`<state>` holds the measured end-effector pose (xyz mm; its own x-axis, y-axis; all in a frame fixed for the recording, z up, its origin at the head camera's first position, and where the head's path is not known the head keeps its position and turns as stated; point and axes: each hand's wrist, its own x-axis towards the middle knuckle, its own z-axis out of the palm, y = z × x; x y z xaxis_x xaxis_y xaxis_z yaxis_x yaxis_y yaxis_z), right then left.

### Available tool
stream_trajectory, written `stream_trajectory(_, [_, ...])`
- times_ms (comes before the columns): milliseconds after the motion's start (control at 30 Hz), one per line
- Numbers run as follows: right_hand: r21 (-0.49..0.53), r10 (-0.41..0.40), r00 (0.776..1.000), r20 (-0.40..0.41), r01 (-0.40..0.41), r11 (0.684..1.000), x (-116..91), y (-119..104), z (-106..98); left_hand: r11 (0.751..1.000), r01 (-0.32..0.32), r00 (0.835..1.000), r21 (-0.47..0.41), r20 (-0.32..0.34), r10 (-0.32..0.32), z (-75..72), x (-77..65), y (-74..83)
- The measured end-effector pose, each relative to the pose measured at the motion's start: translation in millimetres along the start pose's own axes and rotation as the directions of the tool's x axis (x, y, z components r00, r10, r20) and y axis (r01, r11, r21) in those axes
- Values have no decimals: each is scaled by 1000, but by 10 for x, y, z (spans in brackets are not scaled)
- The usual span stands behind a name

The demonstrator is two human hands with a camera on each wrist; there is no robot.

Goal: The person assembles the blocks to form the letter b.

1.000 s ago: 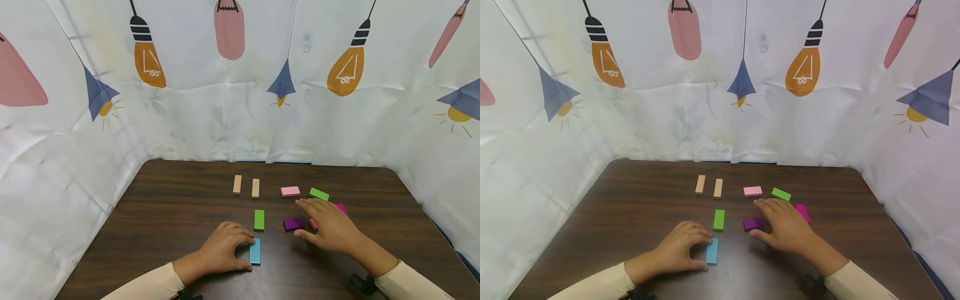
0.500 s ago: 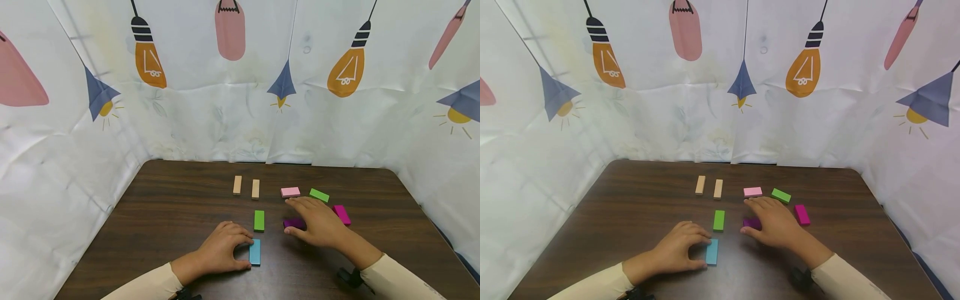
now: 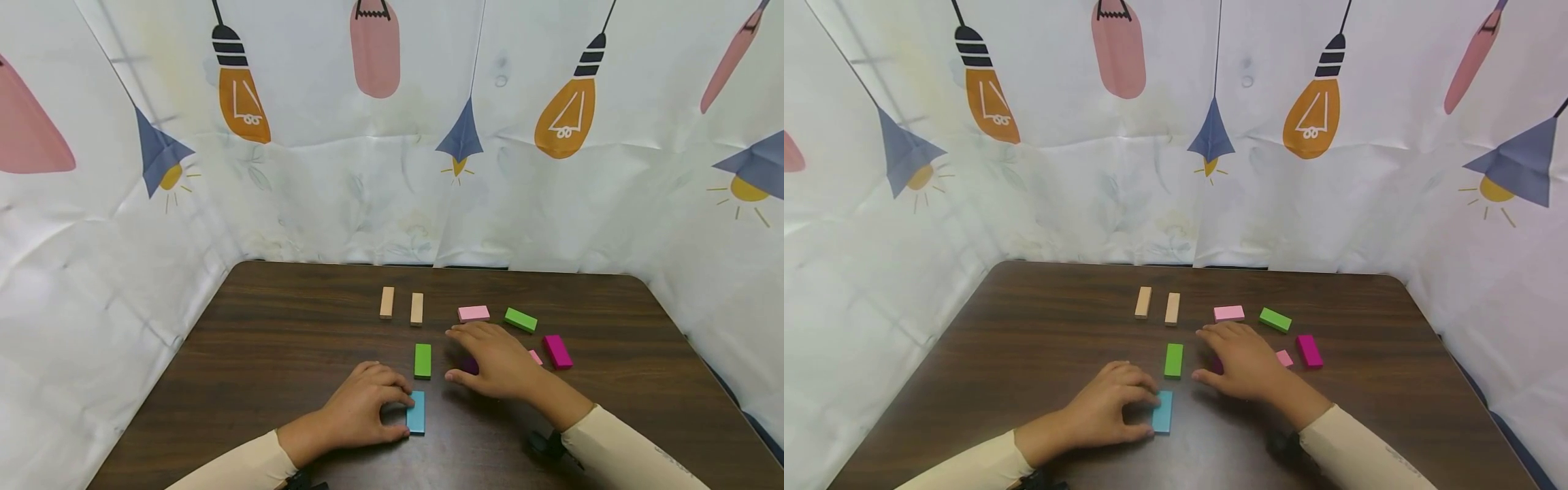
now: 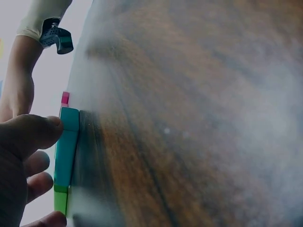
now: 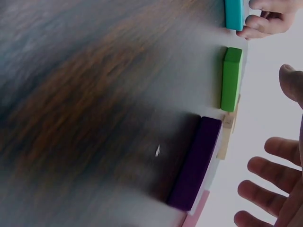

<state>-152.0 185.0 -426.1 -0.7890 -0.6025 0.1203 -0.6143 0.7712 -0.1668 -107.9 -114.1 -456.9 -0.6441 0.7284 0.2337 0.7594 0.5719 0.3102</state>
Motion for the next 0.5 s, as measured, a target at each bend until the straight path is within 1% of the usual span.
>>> stream_trajectory(100, [-6, -14, 1000, 5, 14, 1000, 43, -21, 32, 1000, -20, 1000, 8, -12, 20, -2, -3, 2])
stream_trajectory(300, [-6, -65, 998, 8, 65, 998, 126, -62, 91, 999, -41, 999, 17, -33, 42, 11, -8, -3])
stream_trajectory(500, [-5, -73, 997, 37, 73, 997, 196, -95, 159, 999, -50, 998, 20, -35, 51, 14, -5, -7])
